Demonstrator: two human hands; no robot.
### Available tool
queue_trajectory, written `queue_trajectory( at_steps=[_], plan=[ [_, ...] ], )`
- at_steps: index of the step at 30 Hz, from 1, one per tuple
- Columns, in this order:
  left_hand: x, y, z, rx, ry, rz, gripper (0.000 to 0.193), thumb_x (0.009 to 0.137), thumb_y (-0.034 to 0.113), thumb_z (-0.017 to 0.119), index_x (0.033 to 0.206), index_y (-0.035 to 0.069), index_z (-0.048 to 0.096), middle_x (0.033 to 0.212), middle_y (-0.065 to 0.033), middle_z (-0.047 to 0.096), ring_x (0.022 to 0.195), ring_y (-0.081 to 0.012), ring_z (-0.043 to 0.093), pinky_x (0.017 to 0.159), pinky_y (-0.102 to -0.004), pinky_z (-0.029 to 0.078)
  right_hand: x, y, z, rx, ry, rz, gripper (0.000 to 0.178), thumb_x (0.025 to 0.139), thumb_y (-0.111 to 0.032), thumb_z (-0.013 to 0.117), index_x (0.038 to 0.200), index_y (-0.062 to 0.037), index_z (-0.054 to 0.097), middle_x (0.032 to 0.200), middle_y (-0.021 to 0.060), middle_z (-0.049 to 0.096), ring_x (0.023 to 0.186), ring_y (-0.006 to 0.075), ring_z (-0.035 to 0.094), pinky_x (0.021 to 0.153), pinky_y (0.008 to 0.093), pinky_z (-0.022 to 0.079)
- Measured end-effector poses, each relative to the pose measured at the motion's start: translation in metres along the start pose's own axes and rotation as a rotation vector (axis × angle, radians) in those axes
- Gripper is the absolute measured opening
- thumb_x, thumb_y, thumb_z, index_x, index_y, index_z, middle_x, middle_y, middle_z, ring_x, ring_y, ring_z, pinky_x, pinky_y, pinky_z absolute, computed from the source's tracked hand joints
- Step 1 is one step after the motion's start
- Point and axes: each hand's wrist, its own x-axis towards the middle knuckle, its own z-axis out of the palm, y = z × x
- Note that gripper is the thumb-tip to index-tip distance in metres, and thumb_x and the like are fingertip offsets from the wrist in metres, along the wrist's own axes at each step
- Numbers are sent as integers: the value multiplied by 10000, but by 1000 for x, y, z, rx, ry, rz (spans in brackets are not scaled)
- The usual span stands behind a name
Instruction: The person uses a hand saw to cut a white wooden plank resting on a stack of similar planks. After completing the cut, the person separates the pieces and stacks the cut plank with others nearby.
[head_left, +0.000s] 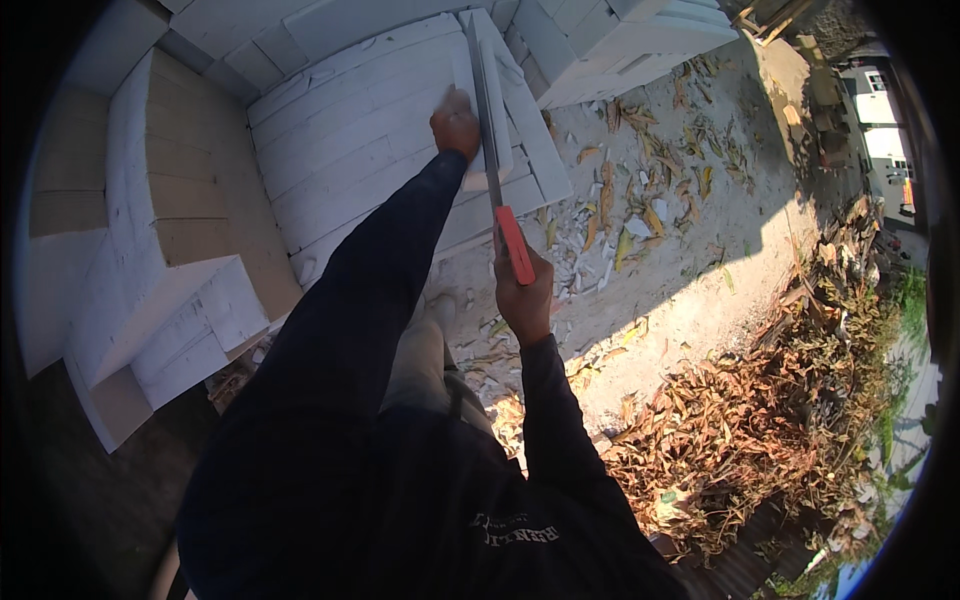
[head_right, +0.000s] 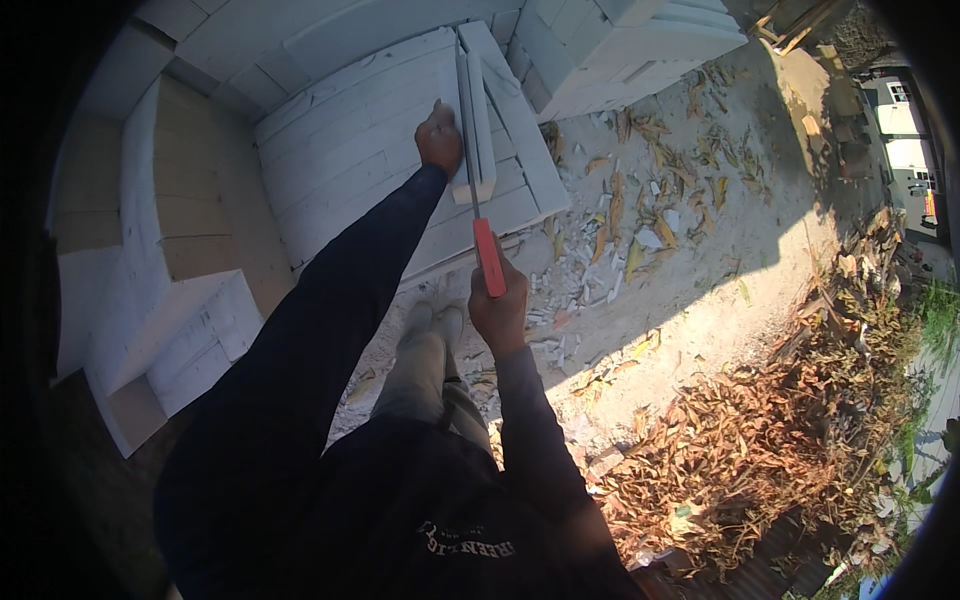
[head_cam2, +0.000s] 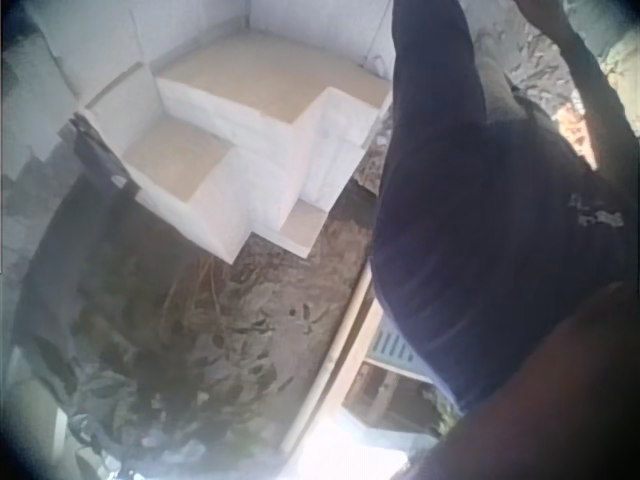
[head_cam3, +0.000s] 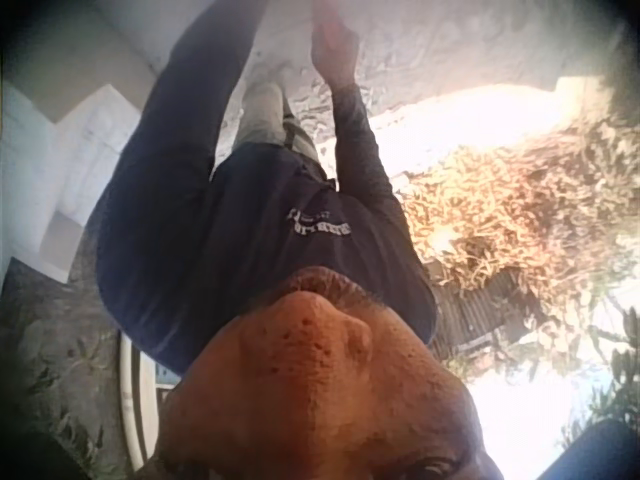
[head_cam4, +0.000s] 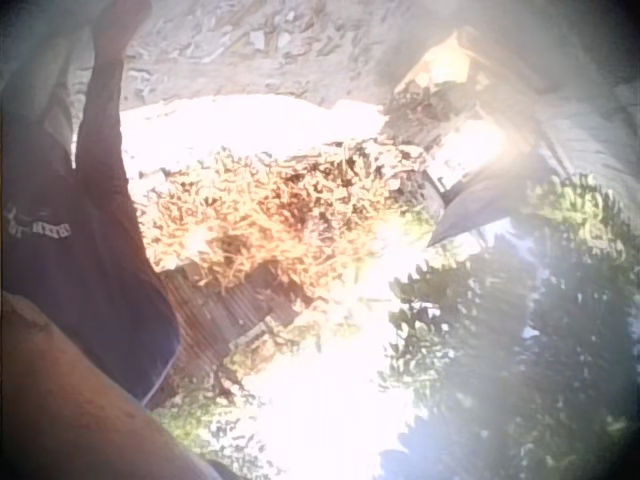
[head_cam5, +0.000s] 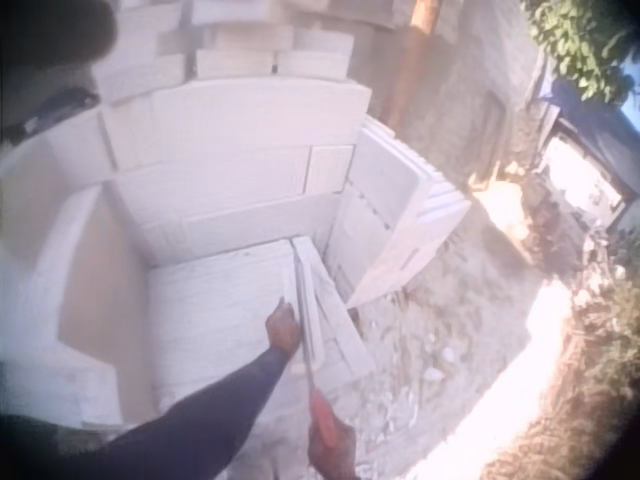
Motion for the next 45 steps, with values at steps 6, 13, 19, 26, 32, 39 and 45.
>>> queue_trajectory(
  at_steps=[6, 13, 19, 26, 32, 39, 45],
  plan=[
    [1, 1, -4, -8, 18, -11, 473, 1027, 248, 465, 1304, -110, 603, 1106, -324, 692, 1059, -403, 697, 933, -388, 519, -57, 21, 19, -117, 116, -116, 534, 899, -12, 551, 1427, 56, 509, 932, 295, 689, 842, 435, 707, 698, 422, 549],
    [-3, 8, -2, 57, -39, -50, 458, 1034, 250, 474, 1288, -103, 617, 1092, -315, 699, 1039, -382, 708, 898, -393, 524, -30, 15, -14, 5, -34, 112, 221, 887, -70, 614, 1071, 43, 664, 719, 191, 627, 639, 288, 603, 624, 377, 482],
    [1, -5, 0, 31, 47, 58, 428, 1011, 220, 492, 1247, -101, 646, 964, -309, 710, 906, -440, 713, 815, -442, 549, -32, 21, -18, 153, -125, 245, 142, 870, -92, 650, 931, 36, 652, 668, 158, 588, 616, 212, 535, 615, 367, 462],
    [1, -11, 5, -10, 74, 62, 432, 1008, 223, 495, 1243, -106, 646, 953, -317, 706, 906, -432, 717, 811, -435, 550, -38, 5, 10, -8, 98, 40, 143, 891, -87, 657, 950, 41, 630, 657, 92, 561, 620, 139, 520, 573, 338, 441],
    [-2, 5, -2, 26, -38, -73, 472, 1037, 257, 473, 1271, -128, 614, 1080, -308, 711, 1018, -362, 722, 894, -373, 527, -21, -8, -33, 72, -91, 88, 133, 894, -92, 663, 873, 30, 615, 642, 60, 534, 611, 113, 457, 572, 329, 418],
    [-2, 5, -4, 50, -3, -56, 460, 1028, 268, 487, 1243, -108, 641, 1024, -313, 711, 979, -385, 725, 870, -395, 536, -28, -9, -20, 91, 7, 67, 119, 885, -74, 659, 897, 34, 611, 638, 81, 524, 607, 127, 456, 572, 334, 414],
    [-2, 6, -8, 68, -26, -41, 451, 1023, 266, 488, 1256, -88, 644, 1024, -305, 714, 992, -403, 719, 872, -404, 536, -12, -6, -55, -28, -181, 123, 134, 875, -56, 635, 952, 51, 658, 650, 126, 556, 589, 165, 493, 582, 340, 449]
  ],
)
